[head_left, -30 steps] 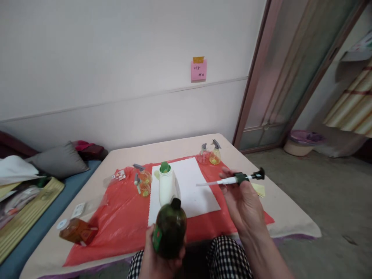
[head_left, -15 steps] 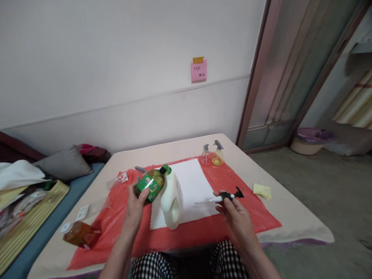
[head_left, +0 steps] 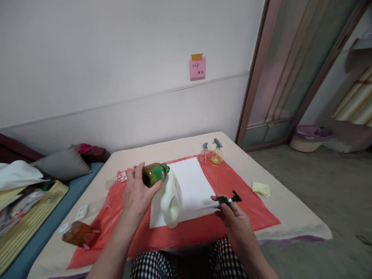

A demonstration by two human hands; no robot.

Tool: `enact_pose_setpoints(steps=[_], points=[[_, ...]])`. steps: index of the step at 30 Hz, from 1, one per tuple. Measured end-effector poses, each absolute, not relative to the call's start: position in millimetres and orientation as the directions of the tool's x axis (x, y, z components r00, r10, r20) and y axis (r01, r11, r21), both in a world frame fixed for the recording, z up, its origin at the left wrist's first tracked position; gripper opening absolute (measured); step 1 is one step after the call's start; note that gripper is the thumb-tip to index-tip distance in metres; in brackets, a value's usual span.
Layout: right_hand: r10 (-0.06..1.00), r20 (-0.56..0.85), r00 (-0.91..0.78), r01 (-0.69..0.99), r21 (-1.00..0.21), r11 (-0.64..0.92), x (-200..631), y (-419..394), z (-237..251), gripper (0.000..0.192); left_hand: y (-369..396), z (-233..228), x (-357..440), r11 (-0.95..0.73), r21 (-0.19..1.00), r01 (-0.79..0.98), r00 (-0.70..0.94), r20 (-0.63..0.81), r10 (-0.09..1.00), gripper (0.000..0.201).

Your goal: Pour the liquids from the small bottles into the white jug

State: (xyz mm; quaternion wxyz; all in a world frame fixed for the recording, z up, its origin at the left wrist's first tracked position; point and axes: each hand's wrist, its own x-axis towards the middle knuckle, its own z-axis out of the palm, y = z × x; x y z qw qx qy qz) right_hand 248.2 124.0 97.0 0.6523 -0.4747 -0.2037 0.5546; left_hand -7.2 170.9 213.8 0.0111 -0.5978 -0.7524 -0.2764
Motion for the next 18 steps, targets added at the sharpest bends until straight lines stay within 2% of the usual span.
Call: enact_pose_setpoints(steps=[3,5,8,18], points=[[0.918,-0.252,0.306,-0.523,-0.851,-0.059,248.8,123.8,97.6,0.051,176.9,223.9,-1.0,0.077,0.386,0.919,-0.241,0.398,0.885,0.085],[0.922,-0.239,0.305,-0.517,-0.854,-0.051,249.7,123.7,96.1,0.049,184.3,231.4,1.0,0.047,0.382,0.923,-0.217,0.416,0.883,0.080],[0.925,-0.228,0.305,-0.521,-0.853,-0.038,251.5,123.3,93.6,0.050,200.3,243.1,1.5,0.033,0.345,0.938,-0.176,0.392,0.903,0.068],[0.916,-0.251,0.313,-0.548,-0.836,-0.042,255.0,119.3,100.0,0.055,238.8,266.9,5.9,0.029,0.253,0.967,-0.114,0.330,0.937,0.053]])
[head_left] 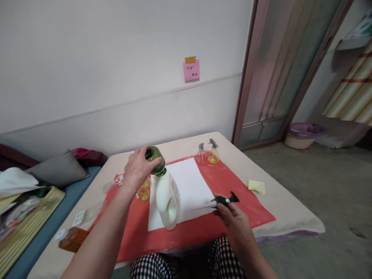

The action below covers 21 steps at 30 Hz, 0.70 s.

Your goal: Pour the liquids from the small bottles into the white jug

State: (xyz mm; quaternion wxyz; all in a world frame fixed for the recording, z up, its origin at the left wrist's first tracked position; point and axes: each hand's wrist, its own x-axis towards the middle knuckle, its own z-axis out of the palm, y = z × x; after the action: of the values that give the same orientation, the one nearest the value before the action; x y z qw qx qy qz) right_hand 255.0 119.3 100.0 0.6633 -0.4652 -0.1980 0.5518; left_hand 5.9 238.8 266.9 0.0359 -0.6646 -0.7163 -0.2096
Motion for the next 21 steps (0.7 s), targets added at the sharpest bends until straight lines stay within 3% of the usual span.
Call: enact_pose_setpoints(steps=[10,21], points=[[0.922,-0.199,0.331,-0.559,-0.829,0.022,254.4,119.7,97.8,0.058,235.7,255.4,-5.9,0.009,0.328,0.945,-0.141,0.379,0.915,0.064],[0.938,-0.070,0.338,-0.462,-0.881,0.101,237.3,120.2,104.8,0.050,198.7,188.1,-37.9,-0.089,0.737,0.670,-0.368,0.434,0.822,0.070]])
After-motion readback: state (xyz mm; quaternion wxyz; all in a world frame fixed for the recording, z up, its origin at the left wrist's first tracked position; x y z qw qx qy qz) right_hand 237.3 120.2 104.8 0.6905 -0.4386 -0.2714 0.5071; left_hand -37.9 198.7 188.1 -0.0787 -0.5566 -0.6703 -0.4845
